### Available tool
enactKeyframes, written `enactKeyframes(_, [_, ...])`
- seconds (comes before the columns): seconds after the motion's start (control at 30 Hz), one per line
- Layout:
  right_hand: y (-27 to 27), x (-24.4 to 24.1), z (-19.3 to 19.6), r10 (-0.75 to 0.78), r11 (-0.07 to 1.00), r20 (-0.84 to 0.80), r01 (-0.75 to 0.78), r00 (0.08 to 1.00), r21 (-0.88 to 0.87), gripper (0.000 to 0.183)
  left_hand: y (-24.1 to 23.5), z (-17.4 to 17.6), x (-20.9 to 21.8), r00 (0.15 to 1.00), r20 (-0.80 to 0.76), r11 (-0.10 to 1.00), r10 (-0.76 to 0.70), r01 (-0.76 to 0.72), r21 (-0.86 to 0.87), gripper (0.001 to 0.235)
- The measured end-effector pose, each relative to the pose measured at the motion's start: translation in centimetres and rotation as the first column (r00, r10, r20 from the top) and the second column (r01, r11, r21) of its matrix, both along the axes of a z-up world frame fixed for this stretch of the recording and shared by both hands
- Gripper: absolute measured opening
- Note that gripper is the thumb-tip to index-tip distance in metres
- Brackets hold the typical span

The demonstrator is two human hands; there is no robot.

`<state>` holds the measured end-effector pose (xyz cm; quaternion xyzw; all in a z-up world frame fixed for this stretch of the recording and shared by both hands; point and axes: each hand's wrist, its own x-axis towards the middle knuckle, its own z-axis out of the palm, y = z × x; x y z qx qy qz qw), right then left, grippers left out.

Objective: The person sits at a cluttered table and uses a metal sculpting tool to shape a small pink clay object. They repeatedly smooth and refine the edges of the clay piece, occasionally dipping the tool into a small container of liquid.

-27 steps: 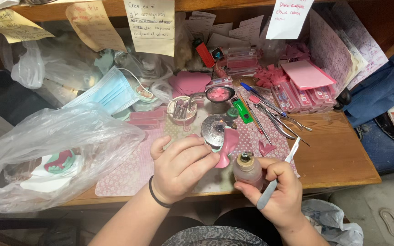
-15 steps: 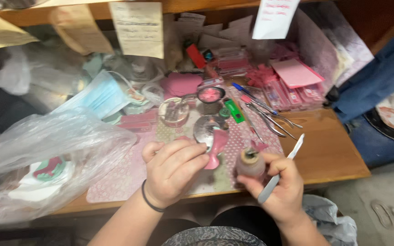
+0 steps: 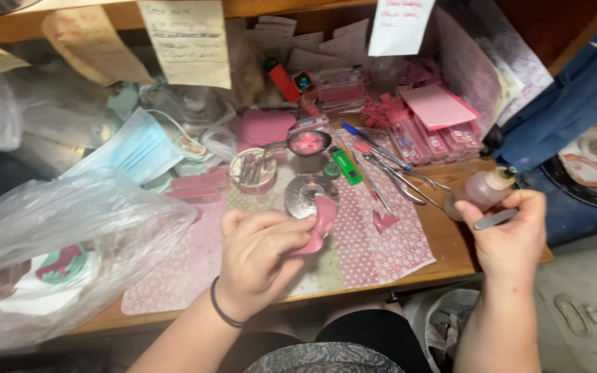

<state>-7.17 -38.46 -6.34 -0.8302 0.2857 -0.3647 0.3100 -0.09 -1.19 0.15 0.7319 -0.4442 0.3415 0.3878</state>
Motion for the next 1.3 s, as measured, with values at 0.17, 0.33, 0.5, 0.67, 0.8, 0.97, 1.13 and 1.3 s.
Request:
enactKeyframes(0.17, [3.1,-0.4,1.3,0.287,0.958,0.558,-0.244,0.779,-0.152,0.021,0.3,0.0,0.1,0.999,-0.042,1.0,0.006,-0.007,-0.019,0.014])
enactKeyframes(0.33, [7.5,-1.6,-0.2,0.115,0.939,0.733,-0.315,0.67,0.14,0.088,0.5,-0.4,0.1,0.998,-0.064,0.999,-0.015,0.013,-0.033,0.013])
enactKeyframes(0.5, [15.2,-2.7,0.8,0.458,0.551,0.746,-0.813,0.484,0.189,0.05,0.9,-0.7,0.3,0.998,-0.037,0.999,-0.047,0.046,-0.012,0.015])
enactKeyframes(0.67, [17.4,-1.9,3.9,0.609,0.614,0.605,-0.787,0.514,0.051,0.014,1.1,-0.6,0.2,0.998,-0.019,0.998,-0.057,0.057,-0.002,0.013])
enactKeyframes(0.8, [18.7,-1.1,4.0,0.61,0.619,0.667,-0.783,0.427,-0.064,0.016,1.2,-0.3,0.2,0.996,0.017,0.996,-0.091,0.091,0.004,0.023])
enactKeyframes(0.97, [19.1,-1.1,3.4,0.574,0.59,0.715,-0.807,0.399,-0.024,0.025,1.2,-0.3,0.2,0.994,0.031,0.994,-0.109,0.108,0.026,0.016])
enactKeyframes(1.13, [19.0,-1.2,3.1,0.584,0.59,0.707,-0.806,0.399,-0.032,0.023,1.2,-0.2,0.2,0.993,0.044,0.993,-0.113,0.112,0.027,0.016])
enactKeyframes(1.3, [18.9,-1.2,3.0,0.619,0.55,0.696,-0.834,0.363,-0.054,0.021,1.2,0.1,0.0,0.992,0.094,0.996,-0.088,0.088,0.005,0.013])
